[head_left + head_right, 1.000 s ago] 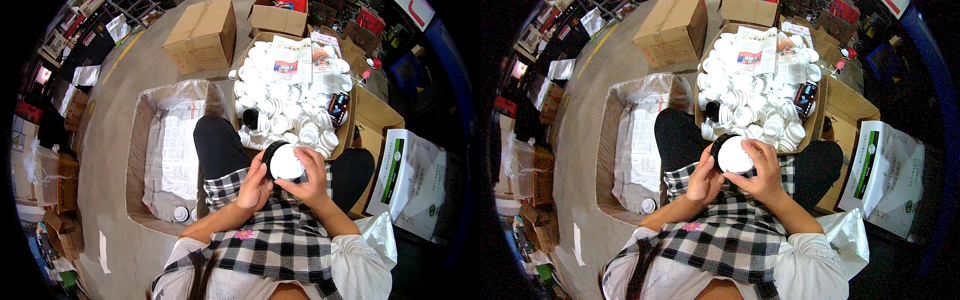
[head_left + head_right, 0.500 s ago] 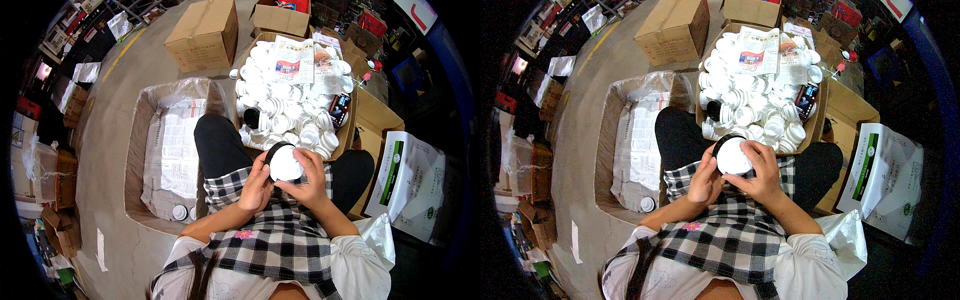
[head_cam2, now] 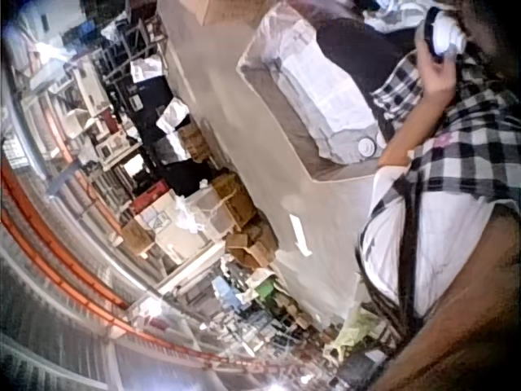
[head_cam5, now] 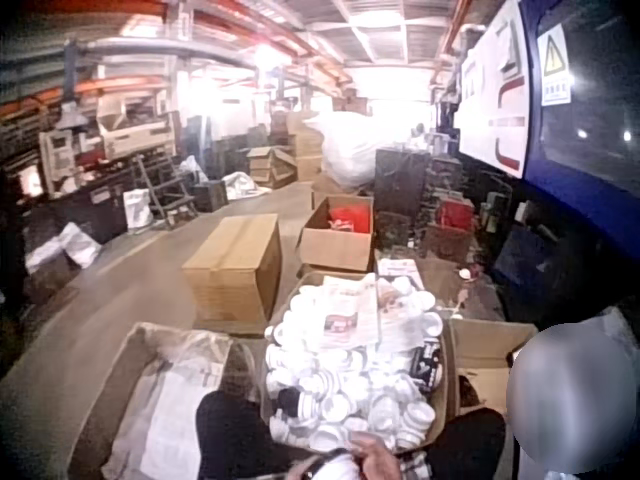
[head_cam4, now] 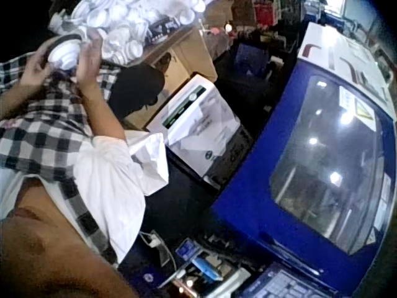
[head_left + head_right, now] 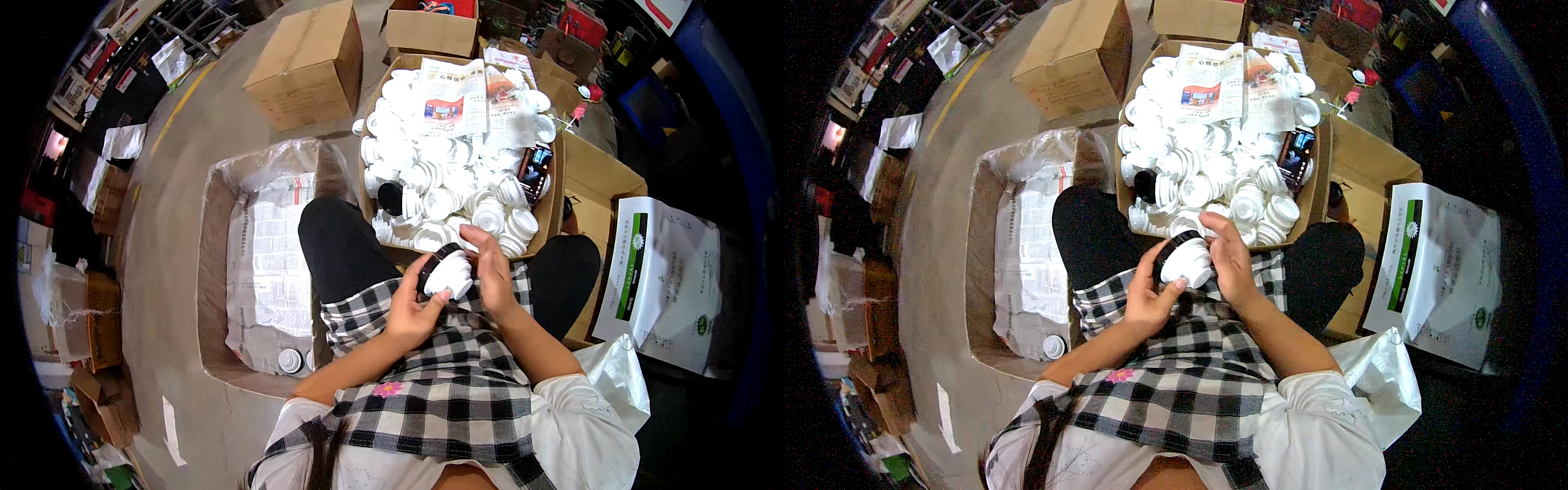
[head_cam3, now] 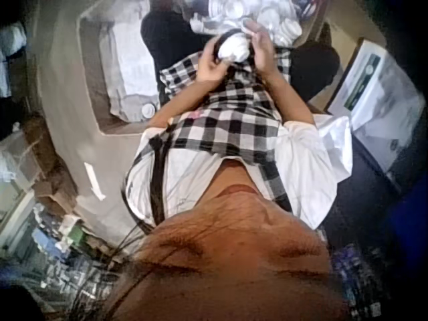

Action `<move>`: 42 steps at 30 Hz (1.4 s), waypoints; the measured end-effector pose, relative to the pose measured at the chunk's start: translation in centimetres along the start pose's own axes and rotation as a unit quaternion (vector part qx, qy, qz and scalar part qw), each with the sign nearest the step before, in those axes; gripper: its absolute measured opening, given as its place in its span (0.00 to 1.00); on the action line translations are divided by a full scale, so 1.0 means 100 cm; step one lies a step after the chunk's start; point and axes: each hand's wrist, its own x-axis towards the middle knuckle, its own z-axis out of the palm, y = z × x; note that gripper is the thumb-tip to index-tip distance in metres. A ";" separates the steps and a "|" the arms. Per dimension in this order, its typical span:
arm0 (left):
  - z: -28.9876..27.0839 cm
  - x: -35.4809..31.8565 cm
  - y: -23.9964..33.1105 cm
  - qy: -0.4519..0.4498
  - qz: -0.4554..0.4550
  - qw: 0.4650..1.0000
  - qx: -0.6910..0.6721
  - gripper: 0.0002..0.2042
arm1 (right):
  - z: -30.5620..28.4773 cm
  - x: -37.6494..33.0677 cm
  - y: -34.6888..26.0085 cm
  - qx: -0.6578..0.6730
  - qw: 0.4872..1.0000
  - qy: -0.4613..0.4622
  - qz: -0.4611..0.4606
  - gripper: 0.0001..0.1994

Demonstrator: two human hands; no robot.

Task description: The person sits on the floor and repeatedly picks up white plastic containers and black lids, then presses the lids onto the containers. The assembled containers are placed into a nearby cardboard box.

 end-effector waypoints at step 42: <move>-0.395 -0.229 -0.139 0.795 -0.229 0.543 -0.146 0.22 | -0.032 0.188 0.216 -0.457 0.886 -0.008 -0.078 0.14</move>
